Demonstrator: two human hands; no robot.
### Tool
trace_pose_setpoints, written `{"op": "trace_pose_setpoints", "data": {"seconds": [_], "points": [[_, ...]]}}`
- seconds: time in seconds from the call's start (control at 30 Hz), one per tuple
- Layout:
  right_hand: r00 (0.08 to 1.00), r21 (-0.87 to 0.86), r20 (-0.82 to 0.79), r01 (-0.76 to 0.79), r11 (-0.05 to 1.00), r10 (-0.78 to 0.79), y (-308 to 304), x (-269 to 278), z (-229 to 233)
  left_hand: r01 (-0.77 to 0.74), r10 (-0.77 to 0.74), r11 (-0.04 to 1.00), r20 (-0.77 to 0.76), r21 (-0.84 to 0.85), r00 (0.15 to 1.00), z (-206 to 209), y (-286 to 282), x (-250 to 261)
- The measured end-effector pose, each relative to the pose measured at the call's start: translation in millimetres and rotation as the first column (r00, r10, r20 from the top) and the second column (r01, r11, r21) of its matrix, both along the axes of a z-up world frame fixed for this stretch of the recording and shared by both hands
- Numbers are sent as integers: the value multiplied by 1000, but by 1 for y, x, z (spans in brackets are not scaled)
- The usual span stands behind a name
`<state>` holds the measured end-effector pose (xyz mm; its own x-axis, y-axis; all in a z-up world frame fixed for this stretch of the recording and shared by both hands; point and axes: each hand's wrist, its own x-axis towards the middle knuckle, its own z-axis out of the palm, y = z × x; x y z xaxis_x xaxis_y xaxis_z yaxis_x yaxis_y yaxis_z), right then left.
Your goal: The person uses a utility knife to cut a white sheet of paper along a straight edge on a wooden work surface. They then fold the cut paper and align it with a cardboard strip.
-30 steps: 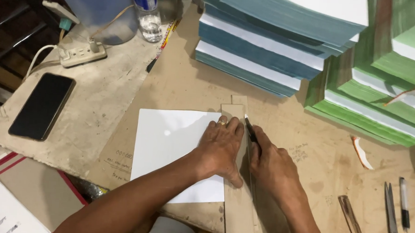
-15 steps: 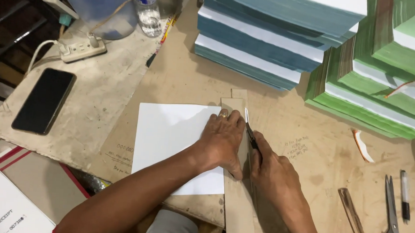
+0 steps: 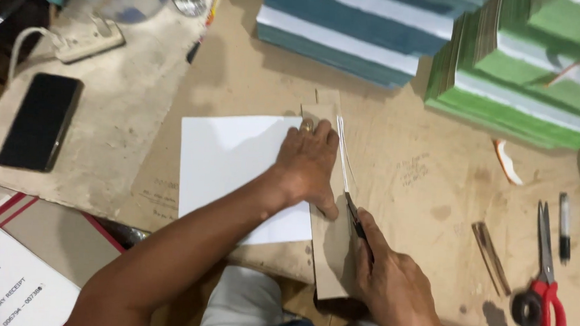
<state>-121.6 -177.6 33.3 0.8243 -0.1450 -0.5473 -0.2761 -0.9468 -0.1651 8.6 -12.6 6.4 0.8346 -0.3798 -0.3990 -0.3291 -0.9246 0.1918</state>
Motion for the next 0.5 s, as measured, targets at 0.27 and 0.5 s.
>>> {"op": "trace_pose_setpoints", "data": {"seconds": [0.27,0.5], "points": [[985,-59,129,-104,993,111,-39,-70,-52,-11,6,996,51,89,999,-5,-2,4],[899,-101,356,-234,967,255,-56,-86,-74,-26,24,997,24,72,999,-3,0,2]]}}
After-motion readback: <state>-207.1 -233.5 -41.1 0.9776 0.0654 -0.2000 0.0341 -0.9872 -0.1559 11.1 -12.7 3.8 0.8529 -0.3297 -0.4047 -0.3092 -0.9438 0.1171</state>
